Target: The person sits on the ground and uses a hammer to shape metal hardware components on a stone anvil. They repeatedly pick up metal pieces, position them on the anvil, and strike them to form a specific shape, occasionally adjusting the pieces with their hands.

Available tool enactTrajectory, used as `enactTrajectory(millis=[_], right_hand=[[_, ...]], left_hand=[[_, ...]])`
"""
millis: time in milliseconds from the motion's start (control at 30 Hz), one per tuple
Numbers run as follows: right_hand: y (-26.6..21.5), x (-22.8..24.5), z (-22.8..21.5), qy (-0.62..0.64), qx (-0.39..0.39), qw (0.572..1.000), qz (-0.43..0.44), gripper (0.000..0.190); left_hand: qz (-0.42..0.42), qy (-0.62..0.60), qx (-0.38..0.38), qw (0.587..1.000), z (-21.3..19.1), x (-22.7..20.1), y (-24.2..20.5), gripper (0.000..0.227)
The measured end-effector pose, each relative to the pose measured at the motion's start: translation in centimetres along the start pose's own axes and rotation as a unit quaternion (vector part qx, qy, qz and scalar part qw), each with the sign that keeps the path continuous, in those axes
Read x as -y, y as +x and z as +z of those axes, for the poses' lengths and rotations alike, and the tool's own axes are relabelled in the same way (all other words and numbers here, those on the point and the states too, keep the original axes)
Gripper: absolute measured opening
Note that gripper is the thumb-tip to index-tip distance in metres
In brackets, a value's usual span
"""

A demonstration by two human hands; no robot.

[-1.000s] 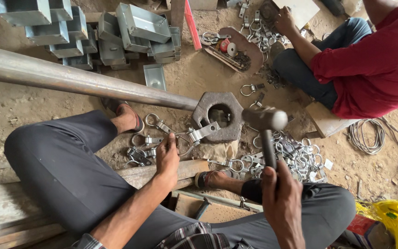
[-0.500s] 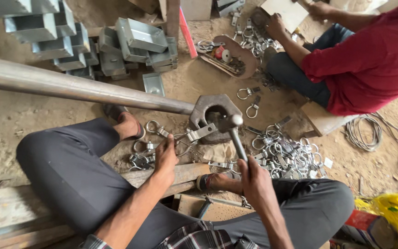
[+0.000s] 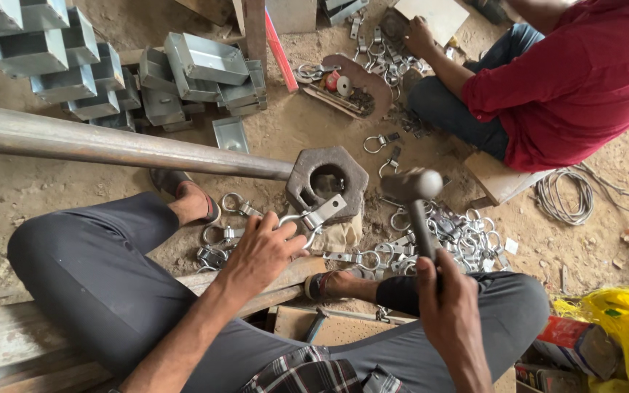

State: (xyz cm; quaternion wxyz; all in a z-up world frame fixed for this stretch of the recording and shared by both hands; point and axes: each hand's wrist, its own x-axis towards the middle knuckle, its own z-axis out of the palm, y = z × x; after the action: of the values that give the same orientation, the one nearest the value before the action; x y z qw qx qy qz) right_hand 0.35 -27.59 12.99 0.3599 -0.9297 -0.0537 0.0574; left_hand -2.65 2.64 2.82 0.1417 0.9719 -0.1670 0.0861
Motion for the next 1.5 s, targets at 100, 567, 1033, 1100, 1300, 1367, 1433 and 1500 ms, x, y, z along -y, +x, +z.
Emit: enactTrajectory(millis=[100,567,1033,1100,1300,1367,1433,1500], right_hand=[[-0.2,1.4,-1.2,-0.001,-0.081,0.991,-0.110,0.041],[2.1,-3.9,7.0,-0.026,0.108,0.993,-0.030,0.037],[1.6,0.5,5.6,-0.013,-0.021,0.991,-0.131,0.031],[1.9,-0.5,6.9,-0.066,0.027,0.990,-0.125,0.033],[3.4,-2.4,6.0,-0.120,0.079,0.975,-0.168,0.032],[3.5,-2.2,4.2,-0.082,0.099,0.989,-0.070,0.031],[3.2,-1.2,3.0,-0.114,0.043,0.988,-0.099,0.032],[2.7,0.1,2.4,-0.137,-0.018,0.980,-0.147,0.032]], left_hand=[[0.024,-0.023,-0.007,0.999,-0.6,0.5,0.1,0.023],[0.052,-0.006,0.001,0.999,-1.4,2.1,0.4,0.027],[0.024,0.023,0.034,0.999,-1.9,1.8,0.2,0.022],[0.025,-0.009,0.039,0.999,-1.7,1.5,0.3,0.021],[0.071,0.014,0.000,0.997,-2.2,2.0,-0.5,0.015],[0.076,0.057,-0.066,0.993,-2.0,1.9,-0.4,0.010],[0.025,0.013,0.042,0.999,-1.9,2.0,-0.6,0.018],[0.012,0.002,0.072,0.997,-2.0,2.2,-0.8,0.023]])
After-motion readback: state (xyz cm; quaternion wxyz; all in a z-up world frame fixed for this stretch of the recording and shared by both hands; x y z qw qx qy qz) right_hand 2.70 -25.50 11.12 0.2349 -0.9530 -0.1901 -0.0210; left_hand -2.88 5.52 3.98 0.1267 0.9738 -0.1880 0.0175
